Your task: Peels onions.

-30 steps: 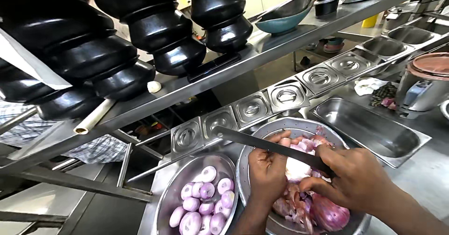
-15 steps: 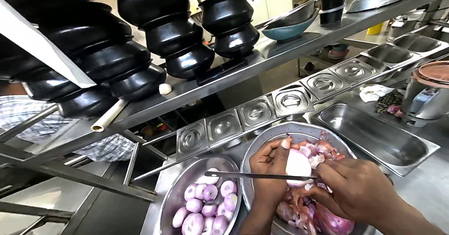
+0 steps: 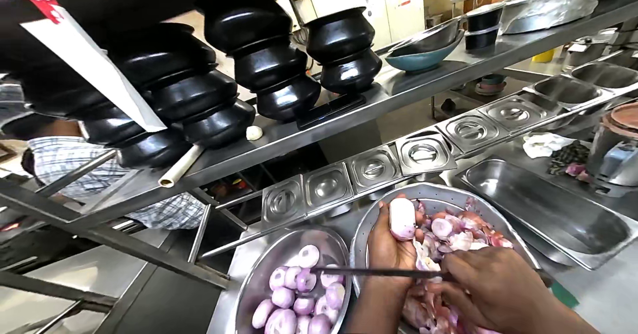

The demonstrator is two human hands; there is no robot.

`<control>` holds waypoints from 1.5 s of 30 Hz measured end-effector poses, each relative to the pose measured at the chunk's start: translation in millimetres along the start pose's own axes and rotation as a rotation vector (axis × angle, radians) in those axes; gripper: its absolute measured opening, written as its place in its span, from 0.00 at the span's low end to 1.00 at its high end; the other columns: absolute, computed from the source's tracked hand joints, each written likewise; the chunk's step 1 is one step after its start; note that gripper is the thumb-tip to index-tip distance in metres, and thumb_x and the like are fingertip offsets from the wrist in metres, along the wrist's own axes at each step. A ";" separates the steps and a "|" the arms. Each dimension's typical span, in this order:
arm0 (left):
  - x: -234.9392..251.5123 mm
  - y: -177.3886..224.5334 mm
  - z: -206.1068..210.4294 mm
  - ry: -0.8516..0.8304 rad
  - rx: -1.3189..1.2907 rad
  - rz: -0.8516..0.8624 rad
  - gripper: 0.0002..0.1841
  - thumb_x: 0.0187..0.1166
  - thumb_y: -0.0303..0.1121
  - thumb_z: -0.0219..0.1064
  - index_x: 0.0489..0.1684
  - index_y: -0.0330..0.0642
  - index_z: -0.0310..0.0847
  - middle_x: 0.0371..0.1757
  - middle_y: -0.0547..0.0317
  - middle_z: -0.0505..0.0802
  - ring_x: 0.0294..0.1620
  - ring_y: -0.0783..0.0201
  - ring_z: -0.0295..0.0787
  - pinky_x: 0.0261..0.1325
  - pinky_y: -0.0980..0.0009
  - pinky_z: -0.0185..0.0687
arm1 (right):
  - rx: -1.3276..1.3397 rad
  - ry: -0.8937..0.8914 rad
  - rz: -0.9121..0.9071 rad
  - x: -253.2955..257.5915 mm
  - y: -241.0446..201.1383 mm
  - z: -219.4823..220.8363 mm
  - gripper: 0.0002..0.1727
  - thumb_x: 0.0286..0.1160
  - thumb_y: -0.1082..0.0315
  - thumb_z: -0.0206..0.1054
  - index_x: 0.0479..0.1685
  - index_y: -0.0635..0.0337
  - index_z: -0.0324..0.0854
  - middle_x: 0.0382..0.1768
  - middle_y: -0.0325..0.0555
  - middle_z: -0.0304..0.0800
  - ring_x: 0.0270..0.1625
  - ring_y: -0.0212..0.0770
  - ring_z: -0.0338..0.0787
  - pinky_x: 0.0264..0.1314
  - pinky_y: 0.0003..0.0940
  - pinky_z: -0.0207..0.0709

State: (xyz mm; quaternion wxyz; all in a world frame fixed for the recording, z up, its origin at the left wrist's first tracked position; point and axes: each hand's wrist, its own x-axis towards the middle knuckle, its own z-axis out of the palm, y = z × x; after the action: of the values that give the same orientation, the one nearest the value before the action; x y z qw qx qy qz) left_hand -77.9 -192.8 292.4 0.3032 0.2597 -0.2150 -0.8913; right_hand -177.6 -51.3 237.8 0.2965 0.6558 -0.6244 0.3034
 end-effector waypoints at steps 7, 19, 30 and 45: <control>-3.6 -10.8 -10.3 -0.170 0.119 0.062 0.27 0.94 0.52 0.40 0.51 0.41 0.81 0.38 0.51 0.90 0.25 0.64 0.87 0.24 0.72 0.85 | 0.200 0.032 0.346 27.0 2.7 -10.1 0.42 0.68 0.16 0.49 0.20 0.48 0.73 0.09 0.32 0.64 0.10 0.32 0.69 0.09 0.34 0.60; -22.6 -11.2 0.6 -0.218 0.322 0.321 0.21 0.92 0.39 0.46 0.45 0.36 0.86 0.37 0.47 0.93 0.36 0.63 0.92 0.41 0.69 0.90 | 0.197 0.083 0.287 35.9 1.3 -14.9 0.37 0.73 0.21 0.54 0.18 0.46 0.70 0.08 0.28 0.61 0.10 0.28 0.65 0.11 0.29 0.56; -20.4 -12.2 -1.5 -0.154 0.365 0.349 0.23 0.93 0.41 0.48 0.40 0.35 0.87 0.36 0.47 0.92 0.36 0.61 0.92 0.41 0.66 0.90 | 0.047 0.076 0.053 30.6 4.6 -17.0 0.34 0.91 0.36 0.41 0.19 0.49 0.69 0.09 0.35 0.64 0.10 0.35 0.68 0.09 0.33 0.55; -16.8 -9.5 2.6 -0.072 0.271 0.244 0.20 0.93 0.47 0.48 0.61 0.39 0.75 0.44 0.44 0.92 0.32 0.60 0.92 0.33 0.68 0.89 | 0.078 0.038 0.345 28.4 8.3 -11.0 0.42 0.69 0.16 0.49 0.21 0.50 0.74 0.08 0.32 0.64 0.09 0.35 0.69 0.09 0.36 0.60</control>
State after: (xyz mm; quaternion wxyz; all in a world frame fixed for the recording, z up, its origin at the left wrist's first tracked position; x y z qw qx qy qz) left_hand -72.0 -174.4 294.9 0.3632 0.2382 -0.3739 -0.8195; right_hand -185.2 -61.4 266.7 0.2262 0.5441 -0.7098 0.3859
